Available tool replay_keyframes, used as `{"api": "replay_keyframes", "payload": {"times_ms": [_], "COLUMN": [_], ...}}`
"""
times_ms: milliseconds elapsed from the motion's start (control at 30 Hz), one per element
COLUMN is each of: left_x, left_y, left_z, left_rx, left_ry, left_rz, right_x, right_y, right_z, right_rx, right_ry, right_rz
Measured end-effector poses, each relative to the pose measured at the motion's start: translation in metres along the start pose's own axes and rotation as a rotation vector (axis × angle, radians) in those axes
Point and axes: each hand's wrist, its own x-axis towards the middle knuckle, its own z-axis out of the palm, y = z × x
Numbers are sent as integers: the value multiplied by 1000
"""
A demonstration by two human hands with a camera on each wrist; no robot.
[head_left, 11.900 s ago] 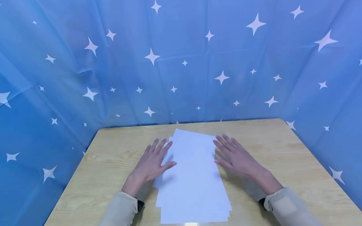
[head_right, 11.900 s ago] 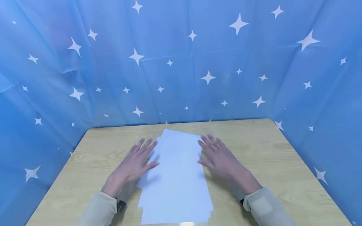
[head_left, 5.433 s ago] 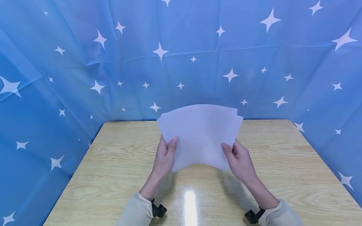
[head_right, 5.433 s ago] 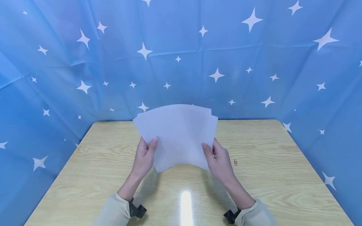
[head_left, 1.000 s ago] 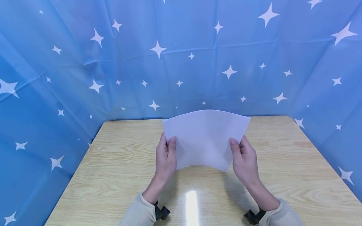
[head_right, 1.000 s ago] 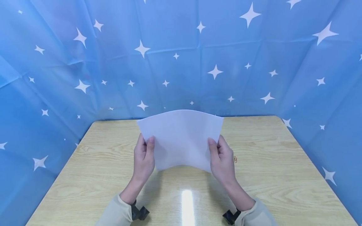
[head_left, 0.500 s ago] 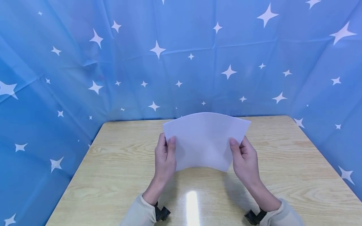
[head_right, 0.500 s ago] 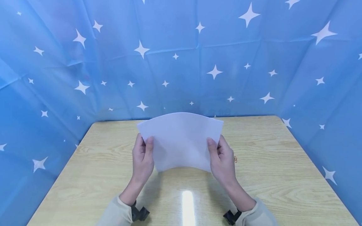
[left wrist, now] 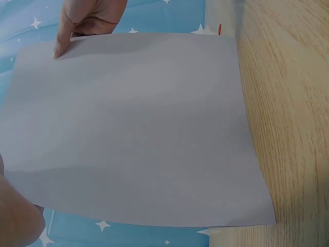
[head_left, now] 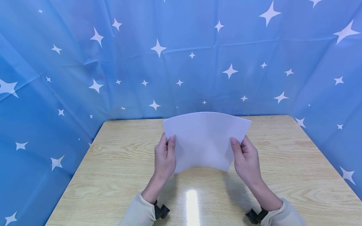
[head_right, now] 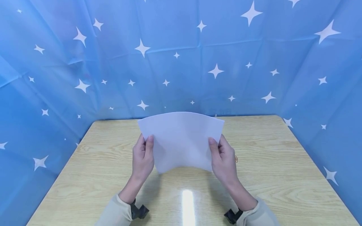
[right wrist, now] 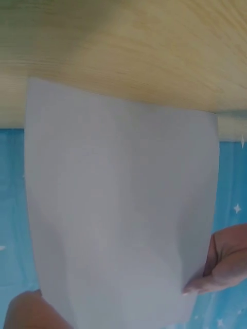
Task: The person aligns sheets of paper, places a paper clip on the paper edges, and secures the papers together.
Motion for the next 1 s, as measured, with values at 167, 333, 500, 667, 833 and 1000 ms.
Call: {"api": "replay_keyframes", "payload": {"times_ms": [167, 333, 500, 667, 833, 1000], "left_x": [-1, -1, 2, -1, -1, 2], "left_y": [-4, 2, 9, -2, -3, 2], "left_z": [-1, -1, -1, -1, -2, -1], "left_rx": [-5, 1, 5, -12, -27, -25], "left_ry": [-3, -8, -5, -5, -5, -5], "left_rz": [22, 4, -4, -11, -13, -27], "right_x": [9, 26, 37, 40, 36, 33], "right_y": [1, 12, 30, 57, 89, 104], "right_z": [-16, -48, -86, -120, -133, -126], "right_rx": [-14, -24, -425, -769, -821, -777], "right_ry": [-27, -84, -218, -496, -639, -718], "right_rz": [-11, -27, 72, 130, 194, 226]}}
